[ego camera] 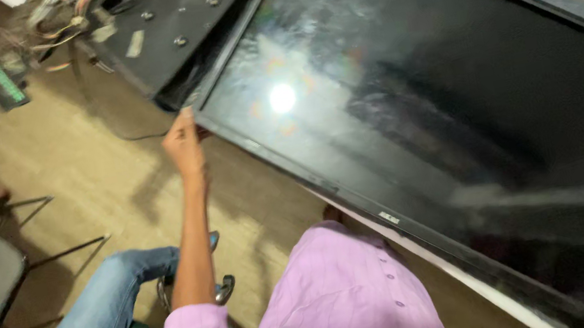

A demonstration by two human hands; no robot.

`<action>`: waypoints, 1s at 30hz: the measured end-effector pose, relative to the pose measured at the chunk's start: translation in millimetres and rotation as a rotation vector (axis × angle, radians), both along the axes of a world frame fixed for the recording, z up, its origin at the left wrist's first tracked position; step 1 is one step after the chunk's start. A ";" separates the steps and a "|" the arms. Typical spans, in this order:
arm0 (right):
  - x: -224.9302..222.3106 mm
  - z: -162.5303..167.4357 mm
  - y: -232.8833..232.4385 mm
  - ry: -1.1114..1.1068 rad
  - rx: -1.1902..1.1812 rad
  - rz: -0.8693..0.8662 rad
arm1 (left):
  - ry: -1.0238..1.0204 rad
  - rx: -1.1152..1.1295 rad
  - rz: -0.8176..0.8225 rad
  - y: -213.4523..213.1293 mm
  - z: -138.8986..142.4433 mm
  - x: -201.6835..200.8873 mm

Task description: The person removes the front bezel from a flat-screen TV, cleans it with a brush, and reattaches it. They then flip the TV over and use a screwdriver to tighten screws on the back panel.

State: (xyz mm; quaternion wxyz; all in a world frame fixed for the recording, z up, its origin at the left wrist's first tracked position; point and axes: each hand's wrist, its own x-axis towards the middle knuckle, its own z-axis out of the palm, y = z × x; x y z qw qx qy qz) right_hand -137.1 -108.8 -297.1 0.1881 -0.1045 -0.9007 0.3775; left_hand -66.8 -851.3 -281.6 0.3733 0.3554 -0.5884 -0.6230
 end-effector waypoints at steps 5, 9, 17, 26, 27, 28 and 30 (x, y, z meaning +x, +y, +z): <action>13.1 -10.8 19.8 -0.025 -0.071 -0.028 | -0.178 -0.168 -0.057 -7.1 23.2 3.6; 11.3 -14.3 15.1 -0.042 0.002 -0.123 | -0.284 -0.579 -0.297 -29.6 37.0 -18.8; 24.3 -12.3 -8.0 -0.042 0.013 -0.254 | -0.435 -0.950 -0.214 -28.0 34.8 -38.6; 15.6 -12.8 -6.4 0.010 -0.002 -0.162 | -0.476 -0.844 -0.244 -31.2 41.2 -47.8; 14.9 -15.2 -4.7 -0.016 -0.032 -0.176 | -0.451 -0.827 -0.245 -32.6 38.9 -47.6; 14.5 -18.1 -2.9 -0.043 -0.062 -0.190 | -0.426 -0.810 -0.247 -34.8 36.6 -46.8; 14.5 -24.3 3.1 -0.066 -0.068 -0.165 | -0.370 -0.956 -0.274 -41.1 32.7 -42.7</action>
